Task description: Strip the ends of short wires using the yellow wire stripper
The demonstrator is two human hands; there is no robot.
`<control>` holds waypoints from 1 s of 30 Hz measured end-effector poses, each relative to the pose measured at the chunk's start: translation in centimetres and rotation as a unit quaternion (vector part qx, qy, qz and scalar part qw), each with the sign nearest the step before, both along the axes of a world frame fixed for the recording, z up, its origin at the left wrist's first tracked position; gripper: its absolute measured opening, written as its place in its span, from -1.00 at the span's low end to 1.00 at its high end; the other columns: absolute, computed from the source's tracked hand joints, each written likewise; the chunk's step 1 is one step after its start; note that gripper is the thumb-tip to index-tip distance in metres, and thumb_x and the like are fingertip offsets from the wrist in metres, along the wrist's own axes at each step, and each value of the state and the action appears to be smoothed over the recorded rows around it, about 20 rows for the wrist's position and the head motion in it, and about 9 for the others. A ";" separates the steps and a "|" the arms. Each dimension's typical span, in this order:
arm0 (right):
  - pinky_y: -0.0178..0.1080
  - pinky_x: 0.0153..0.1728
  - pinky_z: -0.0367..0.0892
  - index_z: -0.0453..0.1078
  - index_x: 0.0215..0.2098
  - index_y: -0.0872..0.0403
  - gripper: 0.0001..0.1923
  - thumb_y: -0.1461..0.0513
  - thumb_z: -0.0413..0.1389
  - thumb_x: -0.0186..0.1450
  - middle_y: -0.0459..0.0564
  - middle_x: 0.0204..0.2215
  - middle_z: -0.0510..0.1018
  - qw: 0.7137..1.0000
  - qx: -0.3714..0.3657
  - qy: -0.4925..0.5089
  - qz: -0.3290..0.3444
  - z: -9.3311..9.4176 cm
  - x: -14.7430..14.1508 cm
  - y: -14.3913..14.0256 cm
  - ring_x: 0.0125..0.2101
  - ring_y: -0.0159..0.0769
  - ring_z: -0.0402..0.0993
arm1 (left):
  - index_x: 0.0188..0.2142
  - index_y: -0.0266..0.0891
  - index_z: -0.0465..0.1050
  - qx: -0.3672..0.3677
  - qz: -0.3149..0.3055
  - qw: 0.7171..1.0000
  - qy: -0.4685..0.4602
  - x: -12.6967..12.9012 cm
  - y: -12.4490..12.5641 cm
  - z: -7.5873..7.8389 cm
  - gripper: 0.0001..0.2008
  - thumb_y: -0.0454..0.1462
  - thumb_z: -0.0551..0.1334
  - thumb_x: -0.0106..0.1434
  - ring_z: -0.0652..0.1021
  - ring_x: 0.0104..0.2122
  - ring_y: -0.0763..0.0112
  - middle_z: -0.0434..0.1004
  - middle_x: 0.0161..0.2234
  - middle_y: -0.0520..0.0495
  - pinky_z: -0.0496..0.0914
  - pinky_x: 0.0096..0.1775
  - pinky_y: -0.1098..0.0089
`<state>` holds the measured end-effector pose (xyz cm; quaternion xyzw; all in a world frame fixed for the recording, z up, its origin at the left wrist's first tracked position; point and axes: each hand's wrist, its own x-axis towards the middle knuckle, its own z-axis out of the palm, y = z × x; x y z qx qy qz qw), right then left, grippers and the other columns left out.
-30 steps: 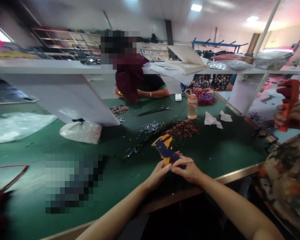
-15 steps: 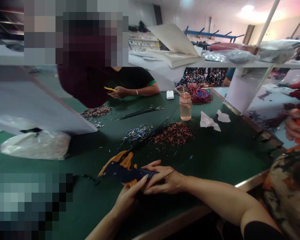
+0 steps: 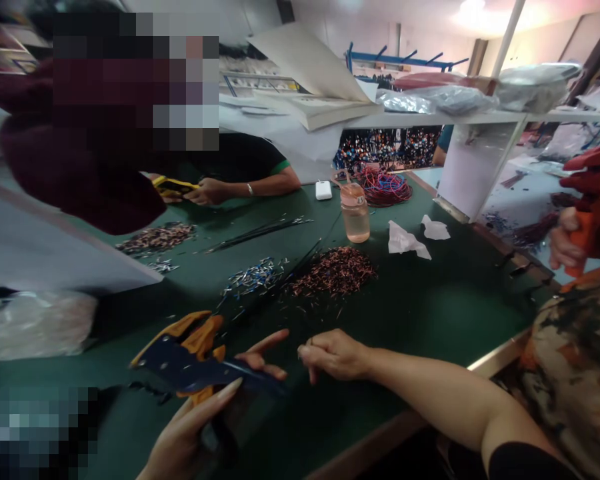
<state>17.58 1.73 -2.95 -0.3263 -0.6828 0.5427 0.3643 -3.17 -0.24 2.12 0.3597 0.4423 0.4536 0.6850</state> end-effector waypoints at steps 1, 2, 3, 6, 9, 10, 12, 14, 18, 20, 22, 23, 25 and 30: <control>-0.34 -0.42 0.28 0.23 -0.55 0.04 -0.49 -0.04 -0.13 0.46 -0.14 -0.63 0.41 0.998 0.042 -0.033 0.020 0.0 0.1 0.0 -0.56 -0.42 0.35 | -0.34 -0.23 0.60 -0.007 -0.021 1.000 -0.006 -0.1 0.0 0.0 -0.76 -0.16 0.43 0.02 0.64 -0.25 0.04 0.53 0.10 -0.26 0.49 -0.03 0.13; -0.34 -0.45 0.24 0.20 -0.58 0.03 -0.50 0.00 -0.13 0.45 -0.14 -0.63 0.39 0.993 0.090 -0.065 0.038 -0.1 0.2 0.0 -0.57 -0.42 0.32 | -0.33 -0.24 0.60 -0.017 -0.041 0.999 -0.013 -0.1 -0.1 0.0 -0.76 -0.15 0.43 0.02 0.64 -0.27 0.06 0.53 0.11 -0.26 0.49 -0.04 0.13; -0.35 -0.48 0.19 0.16 -0.61 0.02 -0.51 0.04 -0.11 0.44 -0.15 -0.64 0.37 0.984 0.139 -0.094 0.053 -0.2 0.2 0.0 -0.58 -0.42 0.30 | -0.33 -0.24 0.60 -0.027 -0.058 0.998 -0.021 -0.2 -0.1 -0.1 -0.76 -0.16 0.43 0.02 0.64 -0.28 0.07 0.55 0.08 -0.27 0.49 -0.04 0.13; -0.34 -0.52 0.09 0.13 -0.65 0.02 -0.55 0.13 -0.04 0.40 -0.16 -0.65 0.36 0.948 0.255 -0.172 0.084 -0.4 0.1 -0.1 -0.58 -0.43 0.28 | -0.34 -0.25 0.58 -0.052 -0.095 0.993 -0.049 -0.2 -0.2 -0.4 -0.76 -0.18 0.44 0.01 0.65 -0.23 0.01 0.62 -0.06 -0.29 0.49 -0.04 0.11; -0.35 -0.53 0.07 0.25 -0.64 0.03 -0.59 0.16 0.02 0.38 -0.16 -0.61 0.46 0.924 0.281 -0.243 0.094 -0.3 0.1 -0.3 -0.56 -0.45 0.33 | -0.36 -0.25 0.58 -0.052 -0.098 0.991 -0.069 0.0 -0.4 -0.6 -0.78 -0.19 0.43 0.02 0.63 -0.14 -0.07 0.63 -0.13 -0.27 0.48 -0.01 0.07; -0.35 -0.53 0.08 0.30 -0.62 0.03 -0.60 0.15 0.04 0.38 -0.16 -0.59 0.49 0.919 0.282 -0.261 0.094 -0.1 0.2 -0.4 -0.54 -0.45 0.35 | -0.36 -0.26 0.58 -0.043 -0.092 0.992 -0.070 0.1 -0.4 -0.6 -0.79 -0.19 0.43 0.03 0.62 -0.13 -0.07 0.63 -0.14 -0.26 0.48 0.00 0.07; -0.37 -0.49 0.15 0.42 -0.52 0.03 -0.68 0.11 0.11 0.37 -0.14 -0.51 0.56 0.916 0.275 -0.277 0.086 0.7 0.7 -0.2 -0.50 -0.43 0.43 | -0.36 -0.26 0.58 -0.025 -0.078 0.995 -0.065 0.2 -0.4 -0.6 -0.79 -0.18 0.43 0.04 0.62 -0.15 -0.04 0.63 -0.17 -0.23 0.50 -0.01 0.09; -0.38 -0.40 0.25 0.52 -0.34 0.01 -0.75 0.06 0.13 0.36 -0.11 -0.38 0.63 0.922 0.256 -0.287 0.045 2.0 1.8 0.4 -0.39 -0.39 0.51 | -0.35 -0.26 0.58 -0.009 -0.066 0.996 -0.060 0.3 -0.3 -0.4 -0.78 -0.17 0.43 0.05 0.63 -0.19 0.02 0.62 -0.21 -0.20 0.51 -0.04 0.13; -0.31 -0.14 0.35 0.52 -0.03 -0.12 -0.75 0.09 0.08 0.40 -0.10 -0.10 0.64 0.861 0.169 -0.426 -0.222 5.1 6.6 3.5 -0.10 -0.28 0.54 | -0.33 -0.25 0.60 0.018 -0.060 0.995 -0.074 0.3 -0.1 0.0 -0.77 -0.15 0.44 0.06 0.62 -0.21 0.09 0.62 -0.24 -0.16 0.51 -0.05 0.18; -0.23 0.03 0.32 0.45 0.09 -0.13 -0.69 0.13 0.04 0.42 -0.04 0.07 0.55 0.776 0.118 -0.510 -0.351 6.3 9.8 5.5 0.07 -0.19 0.44 | -0.32 -0.24 0.60 0.022 -0.068 0.994 -0.082 0.3 -0.1 0.2 -0.76 -0.15 0.44 0.06 0.62 -0.21 0.09 0.62 -0.24 -0.16 0.50 -0.06 0.19; -0.04 0.10 0.27 0.37 0.21 0.01 -0.59 0.19 -0.03 0.43 0.16 0.20 0.42 0.727 0.086 -0.540 -0.415 7.0 12.7 7.4 0.17 0.00 0.32 | -0.30 -0.24 0.61 0.024 -0.074 0.994 -0.081 0.3 -0.1 0.2 -0.74 -0.15 0.45 0.05 0.62 -0.21 0.08 0.62 -0.24 -0.17 0.50 -0.07 0.20; 0.04 0.09 0.28 0.33 0.24 0.04 -0.56 0.20 -0.04 0.43 0.22 0.22 0.38 0.707 0.067 -0.553 -0.436 7.1 13.9 8.2 0.17 0.07 0.30 | -0.30 -0.24 0.61 0.027 -0.075 0.994 -0.078 0.3 -0.2 0.2 -0.73 -0.14 0.45 0.05 0.62 -0.21 0.07 0.62 -0.23 -0.18 0.50 -0.07 0.20; 0.12 0.06 0.29 0.27 0.29 0.04 -0.52 0.17 -0.05 0.43 0.26 0.22 0.35 0.682 0.041 -0.571 -0.455 6.8 15.5 9.5 0.17 0.15 0.29 | -0.29 -0.25 0.62 0.036 -0.073 0.994 -0.069 0.4 -0.2 0.2 -0.71 -0.13 0.46 0.03 0.62 -0.20 0.07 0.62 -0.22 -0.19 0.50 -0.08 0.21; 0.04 0.01 0.36 0.32 0.26 -0.07 -0.51 0.23 0.07 0.36 0.18 0.15 0.45 0.679 0.027 -0.588 -0.439 5.4 16.7 10.9 0.10 0.06 0.42 | -0.29 -0.22 0.62 0.038 -0.065 0.995 -0.065 0.7 -0.1 0.3 -0.74 -0.13 0.45 0.06 0.62 -0.23 0.12 0.64 -0.26 -0.17 0.52 -0.16 0.26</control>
